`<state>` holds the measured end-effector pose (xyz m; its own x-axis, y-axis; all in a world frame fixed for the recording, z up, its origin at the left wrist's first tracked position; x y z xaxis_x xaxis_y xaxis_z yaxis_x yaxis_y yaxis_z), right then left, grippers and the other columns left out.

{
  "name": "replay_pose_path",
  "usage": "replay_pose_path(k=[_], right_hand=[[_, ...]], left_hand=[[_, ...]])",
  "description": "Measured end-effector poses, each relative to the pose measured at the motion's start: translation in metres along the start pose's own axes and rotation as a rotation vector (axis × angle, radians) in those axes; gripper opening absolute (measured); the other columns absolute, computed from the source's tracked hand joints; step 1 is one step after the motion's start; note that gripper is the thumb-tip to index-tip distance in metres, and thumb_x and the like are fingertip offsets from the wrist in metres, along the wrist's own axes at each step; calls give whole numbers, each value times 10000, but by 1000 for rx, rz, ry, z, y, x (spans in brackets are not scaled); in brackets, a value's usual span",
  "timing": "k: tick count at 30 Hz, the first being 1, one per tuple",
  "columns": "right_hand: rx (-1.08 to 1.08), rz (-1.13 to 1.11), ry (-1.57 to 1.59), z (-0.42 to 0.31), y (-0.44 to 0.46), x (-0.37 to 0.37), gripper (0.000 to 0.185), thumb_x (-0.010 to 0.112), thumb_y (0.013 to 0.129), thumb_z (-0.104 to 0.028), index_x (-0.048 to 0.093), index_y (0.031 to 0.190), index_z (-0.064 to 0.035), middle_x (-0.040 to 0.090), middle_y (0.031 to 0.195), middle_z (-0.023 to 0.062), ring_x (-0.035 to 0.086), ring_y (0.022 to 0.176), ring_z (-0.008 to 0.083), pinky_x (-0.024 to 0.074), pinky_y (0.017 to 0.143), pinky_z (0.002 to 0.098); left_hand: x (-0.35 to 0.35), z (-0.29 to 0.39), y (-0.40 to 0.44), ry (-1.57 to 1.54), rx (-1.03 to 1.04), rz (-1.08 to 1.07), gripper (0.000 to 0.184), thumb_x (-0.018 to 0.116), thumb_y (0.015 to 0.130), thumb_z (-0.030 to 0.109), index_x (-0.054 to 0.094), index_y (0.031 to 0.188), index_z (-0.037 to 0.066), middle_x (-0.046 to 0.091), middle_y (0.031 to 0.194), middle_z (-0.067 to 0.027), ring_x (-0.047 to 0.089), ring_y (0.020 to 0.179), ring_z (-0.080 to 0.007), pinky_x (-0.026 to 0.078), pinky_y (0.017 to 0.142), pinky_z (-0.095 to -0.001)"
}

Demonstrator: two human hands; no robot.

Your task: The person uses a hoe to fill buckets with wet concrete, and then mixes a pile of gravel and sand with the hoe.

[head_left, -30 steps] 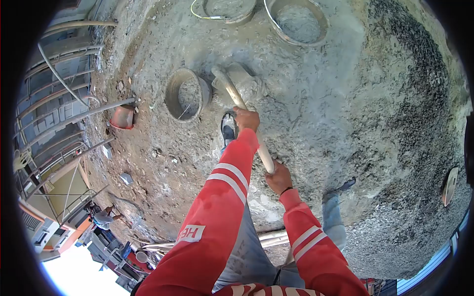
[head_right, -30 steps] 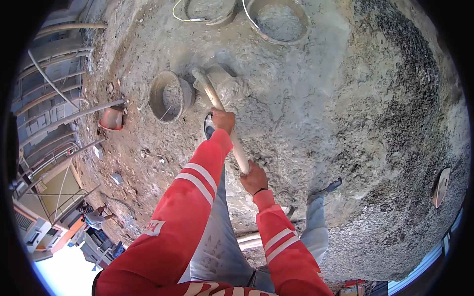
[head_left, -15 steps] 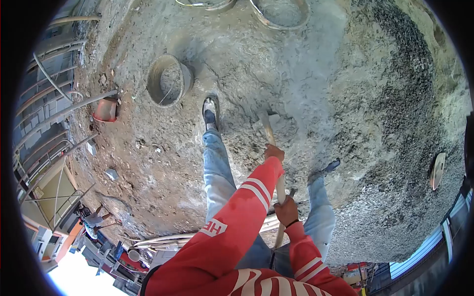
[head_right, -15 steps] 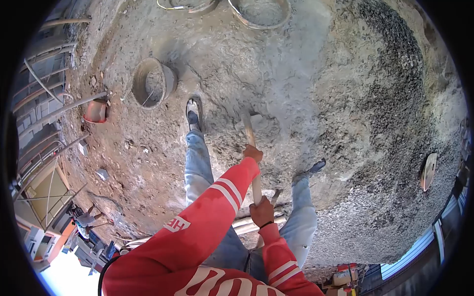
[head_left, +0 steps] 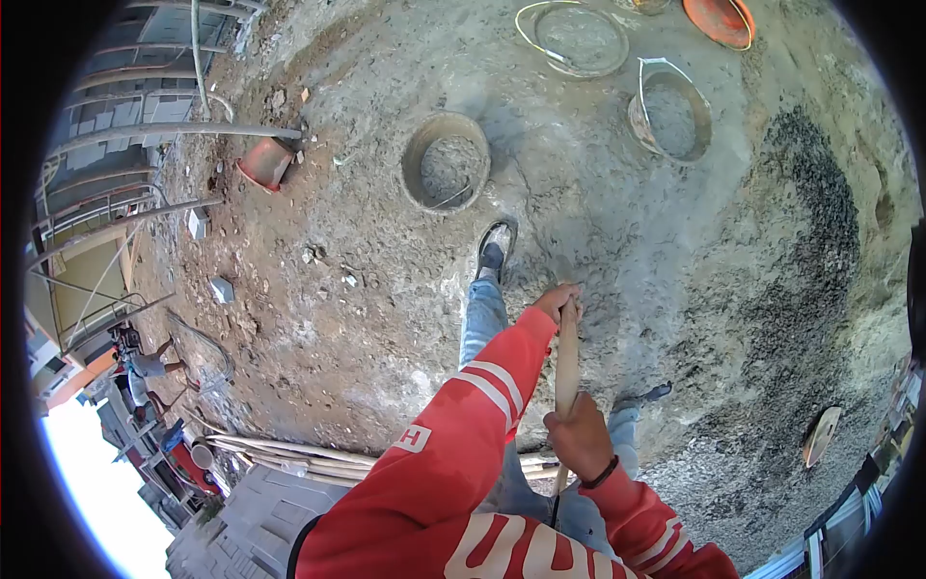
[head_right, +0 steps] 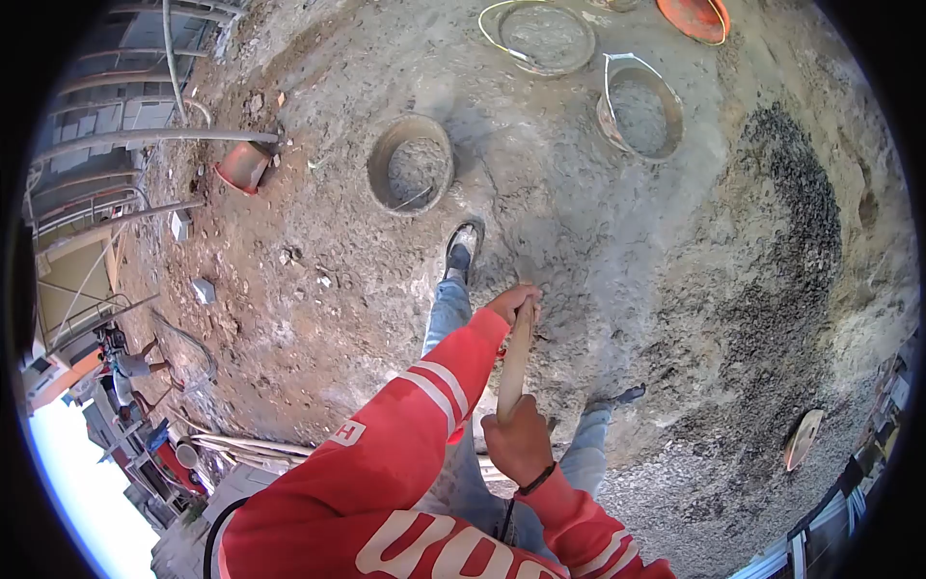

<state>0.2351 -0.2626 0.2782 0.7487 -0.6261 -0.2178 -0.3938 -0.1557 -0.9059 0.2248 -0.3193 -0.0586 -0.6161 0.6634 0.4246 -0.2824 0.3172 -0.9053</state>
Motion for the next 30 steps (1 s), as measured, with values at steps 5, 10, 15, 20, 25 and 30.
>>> replay_pose_path(k=[5, 10, 15, 20, 25, 30], right_hand=[[-246, -77, -75, -68, -91, -7, 378, 606, 785, -173, 417, 995, 77, 603, 745, 305, 620, 721, 487, 501, 640, 517], [-408, -148, -35, -23, -74, 36, 377, 625, 734, -102, 441, 1041, 14, 615, 747, 250, 632, 684, 457, 513, 593, 489], [-551, 128, -125, 57, 118, 106, 301, 679, 754, -193, 530, 980, -62, 629, 710, 224, 627, 666, 425, 507, 595, 502], [-472, 224, -145, 59, 206, 112, 309, 685, 752, -145, 534, 1009, -60, 645, 750, 221, 632, 694, 428, 503, 605, 510], [-677, 253, 80, 27, 177, 86, 324, 676, 740, -81, 515, 1019, -39, 636, 752, 234, 627, 693, 439, 506, 608, 498], [-510, 267, 141, 38, 229, 65, 391, 643, 756, -105, 500, 1112, -33, 622, 721, 266, 618, 715, 460, 499, 622, 518]], left_hand=[[25, 121, -152, -115, 281, 123, 89, 588, 873, 90, 503, 854, 79, 490, 643, -36, 480, 474, -131, 440, 422, -278], [26, 192, -292, -75, 724, 283, 89, 561, 864, 50, 473, 878, 53, 483, 671, -29, 457, 480, -104, 402, 413, -260], [-43, 209, -244, 51, 863, 551, 112, 551, 822, 23, 454, 869, 56, 483, 641, -36, 469, 456, -129, 417, 405, -288], [-63, 237, -202, 20, 933, 665, 120, 557, 804, 21, 450, 842, 59, 476, 618, -32, 469, 449, -135, 417, 405, -296], [-5, 262, -191, 201, 1029, 503, 155, 584, 827, 45, 437, 874, 62, 456, 615, -12, 473, 463, -133, 425, 410, -286], [-9, 270, -65, 601, 1065, 703, 329, 632, 836, 125, 451, 1062, -31, 582, 718, -140, 586, 561, -267, 502, 505, -371]])
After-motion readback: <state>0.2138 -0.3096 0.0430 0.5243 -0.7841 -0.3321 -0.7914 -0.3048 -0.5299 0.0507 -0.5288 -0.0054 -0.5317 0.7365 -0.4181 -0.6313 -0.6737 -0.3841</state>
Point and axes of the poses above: each hand's wrist, its own y-axis towards the middle knuckle, its own x-axis out of the palm, z = x × y, the point moved 9 cm from there along y, towards the middle knuckle
